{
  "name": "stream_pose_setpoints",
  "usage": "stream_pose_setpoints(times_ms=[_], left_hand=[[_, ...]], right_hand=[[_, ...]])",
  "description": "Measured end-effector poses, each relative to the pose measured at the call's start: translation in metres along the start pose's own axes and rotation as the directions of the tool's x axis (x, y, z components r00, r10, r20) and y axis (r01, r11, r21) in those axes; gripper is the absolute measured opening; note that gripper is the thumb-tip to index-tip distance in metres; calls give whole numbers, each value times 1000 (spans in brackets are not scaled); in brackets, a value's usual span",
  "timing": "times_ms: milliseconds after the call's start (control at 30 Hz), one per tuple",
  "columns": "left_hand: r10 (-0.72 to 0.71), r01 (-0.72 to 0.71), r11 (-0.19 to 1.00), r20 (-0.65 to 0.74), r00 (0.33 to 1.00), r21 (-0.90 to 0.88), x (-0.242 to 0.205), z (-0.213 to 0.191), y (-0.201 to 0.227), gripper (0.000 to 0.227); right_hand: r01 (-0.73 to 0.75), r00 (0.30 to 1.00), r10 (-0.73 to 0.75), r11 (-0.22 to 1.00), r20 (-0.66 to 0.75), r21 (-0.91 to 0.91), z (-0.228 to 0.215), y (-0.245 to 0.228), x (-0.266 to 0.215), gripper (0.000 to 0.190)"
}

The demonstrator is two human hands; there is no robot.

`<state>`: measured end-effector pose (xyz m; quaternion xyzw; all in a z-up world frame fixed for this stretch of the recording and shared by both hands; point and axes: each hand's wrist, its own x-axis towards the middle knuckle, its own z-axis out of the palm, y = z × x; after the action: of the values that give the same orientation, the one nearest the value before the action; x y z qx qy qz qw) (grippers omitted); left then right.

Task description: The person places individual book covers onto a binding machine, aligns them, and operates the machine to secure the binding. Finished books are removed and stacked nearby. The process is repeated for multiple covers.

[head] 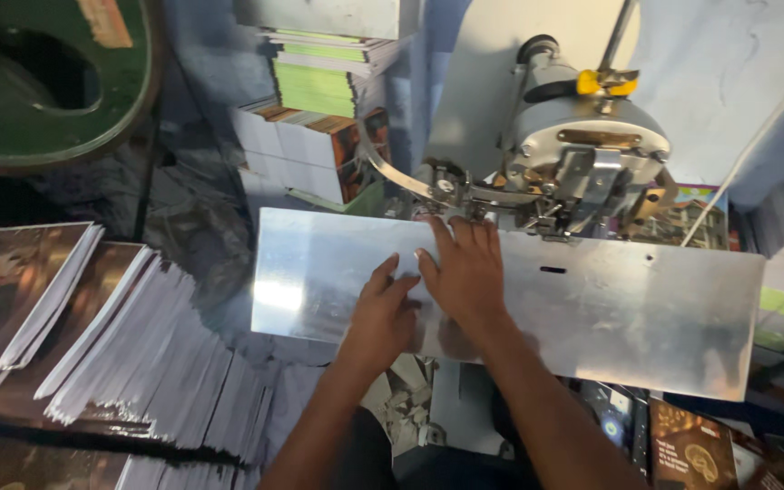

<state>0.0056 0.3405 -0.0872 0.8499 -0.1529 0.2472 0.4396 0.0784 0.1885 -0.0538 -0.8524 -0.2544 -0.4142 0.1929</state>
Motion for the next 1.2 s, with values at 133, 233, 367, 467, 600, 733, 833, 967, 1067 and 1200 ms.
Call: stream_pose_setpoints(times_ms=[133,233,367,467,600,733,833,967,1067,1200], left_hand=[[-24,24,974,-3,1000,224,-20,-50,12,51],[-14,58,862,-91,996,504,-38,-92,15,52],[-100,212,729,-205,974,651,-58,-159,6,54],[77,196,581,-293,953,790,-70,-204,-7,56],[-63,426,421,-442,895,801,-85,-258,-35,64],[-112,547,322,-543,832,772,-96,-291,-64,75],[-169,599,305,-577,799,740,-103,-308,-77,83],[-192,599,201,-568,800,775,-112,-318,-87,95],[-219,587,204,-548,807,783,-119,-318,-81,92],[-226,542,125,-508,831,831,-121,-304,-60,83]], right_hand=[[-9,1000,10,1000,-21,19,0,-3,0,48],[-32,998,33,999,-44,12,3,-6,-1,48],[-29,997,30,999,-75,21,4,-5,-1,47],[-35,997,37,999,-74,28,4,-5,-2,45],[-33,996,35,999,-83,31,5,-5,-3,47],[-32,997,33,999,-71,20,6,-3,-3,48],[-19,997,19,1000,-74,3,5,-3,-3,49],[-11,998,14,999,-54,43,3,-3,-1,49],[-9,998,9,1000,-57,5,1,-4,-1,52],[0,998,2,999,-63,34,1,-2,-4,52]])
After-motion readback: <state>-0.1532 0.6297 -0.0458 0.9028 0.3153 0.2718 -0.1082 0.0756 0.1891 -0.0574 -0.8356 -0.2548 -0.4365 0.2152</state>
